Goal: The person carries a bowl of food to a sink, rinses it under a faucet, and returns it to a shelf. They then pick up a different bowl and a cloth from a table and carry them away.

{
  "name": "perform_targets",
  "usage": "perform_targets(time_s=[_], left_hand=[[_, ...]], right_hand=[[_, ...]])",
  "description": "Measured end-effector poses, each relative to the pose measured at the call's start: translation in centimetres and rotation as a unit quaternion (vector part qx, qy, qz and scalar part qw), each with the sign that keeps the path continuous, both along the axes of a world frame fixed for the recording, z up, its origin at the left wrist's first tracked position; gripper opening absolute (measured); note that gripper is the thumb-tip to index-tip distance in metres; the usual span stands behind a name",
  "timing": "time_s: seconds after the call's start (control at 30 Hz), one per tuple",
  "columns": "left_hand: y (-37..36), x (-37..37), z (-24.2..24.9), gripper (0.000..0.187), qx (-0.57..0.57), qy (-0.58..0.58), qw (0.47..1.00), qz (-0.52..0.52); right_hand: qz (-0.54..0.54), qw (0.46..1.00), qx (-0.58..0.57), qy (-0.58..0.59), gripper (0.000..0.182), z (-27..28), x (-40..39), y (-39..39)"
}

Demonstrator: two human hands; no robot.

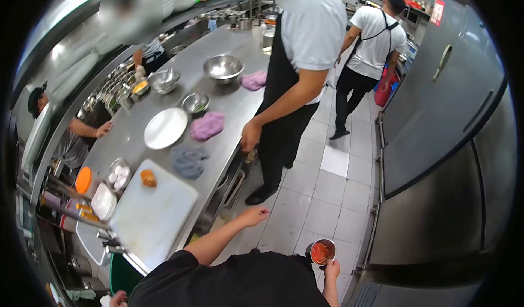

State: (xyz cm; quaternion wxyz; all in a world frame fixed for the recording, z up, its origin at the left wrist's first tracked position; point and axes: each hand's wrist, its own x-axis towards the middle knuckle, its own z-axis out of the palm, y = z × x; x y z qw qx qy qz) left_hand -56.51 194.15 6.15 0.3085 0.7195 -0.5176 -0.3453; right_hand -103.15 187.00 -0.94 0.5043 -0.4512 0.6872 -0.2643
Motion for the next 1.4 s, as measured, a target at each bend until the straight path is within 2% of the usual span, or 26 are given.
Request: perform_targets(time_s=[0.07, 0.13, 0.2, 0.27, 0.3, 0.37, 0.4, 0.43, 0.47, 0.5, 0.53, 0.6, 0.67, 0.7, 0.77, 0.9, 1.0, 1.07, 1.1, 1.13, 1.17, 1.2, 1.23, 1.33, 1.37, 1.4], left_hand=[[-7.8, 0.2, 2.3, 0.034, -0.021, -0.005, 0.999, -0.029], [-14.3, 0.4, 1.6, 0.034, -0.032, -0.023, 0.999, -0.029], [-19.0, 0.5, -0.6, 0.028, 0.012, -0.029, 0.999, -0.01], [-21.7, 1.3, -7.4, 0.028, 0.065, -0.06, 0.996, -0.033], [-21.8, 0.6, -8.3, 0.028, 0.144, -0.084, 0.986, 0.006], [-21.5, 0.6, -12.3, 0.035, 0.282, -0.153, 0.945, -0.067], [-21.1, 0.3, -12.7, 0.038, 0.309, -0.165, 0.931, -0.102], [-21.6, -0.4, -10.7, 0.042, 0.38, -0.142, 0.908, -0.105], [-21.5, -0.4, -12.6, 0.045, 0.413, -0.148, 0.891, -0.118], [-20.7, 0.2, -15.7, 0.044, 0.402, -0.097, 0.895, -0.166], [-20.8, 0.3, -16.1, 0.044, 0.391, -0.04, 0.895, -0.211], [-22.0, -1.3, -15.7, 0.042, 0.358, -0.062, 0.928, -0.082], [-24.6, -1.4, -15.1, 0.04, 0.211, 0.118, 0.958, -0.156], [-26.6, -1.5, -15.7, 0.04, 0.339, 0.037, 0.935, -0.097], [-32.3, -0.7, -16.6, 0.04, 0.381, 0.025, 0.92, -0.089], [-47.4, 2.6, -18.3, 0.041, 0.355, -0.023, 0.919, -0.17], [-61.9, 5.7, -19.1, 0.041, 0.265, -0.139, 0.908, -0.293], [-73.0, 6.0, -13.8, 0.043, 0.353, -0.077, 0.93, -0.068], [-77.9, 6.8, -15.0, 0.044, 0.296, -0.081, 0.951, -0.038], [-82.7, 7.2, -14.9, 0.046, 0.236, -0.075, 0.965, -0.082], [-87.3, 7.0, -10.2, 0.047, 0.182, -0.07, 0.975, -0.11], [-91.8, 6.7, -8.5, 0.049, 0.172, -0.009, 0.981, -0.09], [-99.2, 6.6, -3.3, 0.055, 0.086, 0.056, 0.988, -0.112], [-109.1, 6.1, 4.3, 0.075, 0.057, 0.062, 0.976, -0.2], [-111.6, 6.3, 7.4, 0.074, 0.058, 0.068, 0.971, -0.222], [-114.1, 6.8, 7.1, 0.074, 0.059, 0.067, 0.973, -0.214]], right_hand=[[-0.02, 1.0, 0.0, -0.003, 0.017, 0.5, 0.1, -5.0], [-0.03, 0.999, -0.006, -0.014, 0.018, -0.2, 0.3, -11.0], [0.025, 0.998, -0.015, 0.05, 0.021, -2.4, -0.2, -17.4], [0.046, 0.995, -0.017, 0.081, 0.022, -1.7, 0.4, -24.0], [0.073, 0.99, -0.015, 0.116, 0.024, -1.2, 0.9, -27.2], [0.115, 0.983, -0.021, 0.141, 0.023, 0.1, 1.0, -33.7], [0.161, 0.973, -0.033, 0.164, 0.022, 1.0, 1.5, -37.3], [0.175, 0.97, -0.031, 0.163, 0.023, 1.6, 1.8, -40.6], [0.177, 0.97, -0.029, 0.164, 0.023, 2.5, 2.3, -43.6], [0.192, 0.972, -0.012, 0.138, 0.023, 3.6, 3.0, -46.9], [0.205, 0.972, 0.002, 0.112, 0.024, 4.6, 3.7, -50.3], [0.225, 0.966, -0.032, 0.126, 0.024, 5.3, 4.8, -56.3], [0.275, 0.941, -0.091, 0.174, 0.024, 5.4, 6.3, -62.2], [0.266, 0.953, -0.058, 0.131, 0.026, 5.3, 7.0, -64.9], [0.263, 0.949, -0.082, 0.152, 0.027, 5.2, 8.3, -69.8], [0.236, 0.951, -0.088, 0.178, 0.029, 6.3, 10.9, -79.2], [0.202, 0.966, -0.028, 0.16, 0.026, 9.4, 12.4, -85.4], [0.166, 0.981, 0.013, 0.102, 0.021, 10.5, 13.7, -90.4], [0.164, 0.983, 0.01, 0.081, 0.018, 9.6, 13.7, -93.0], [0.161, 0.984, 0.013, 0.079, 0.018, 9.9, 13.9, -95.3], [0.156, 0.984, 0.008, 0.089, 0.018, 10.1, 14.3, -97.3], [0.153, 0.983, 0.001, 0.098, 0.017, 10.2, 14.8, -99.5], [0.133, 0.989, 0.012, 0.068, 0.018, 9.8, 16.4, -104.3], [0.129, 0.989, 0.031, 0.066, 0.02, 11.5, 20.2, -111.6], [0.147, 0.986, 0.029, 0.069, 0.02, 12.0, 21.6, -114.3], [0.155, 0.985, 0.029, 0.067, 0.02, 12.2, 23.5, -117.0]])
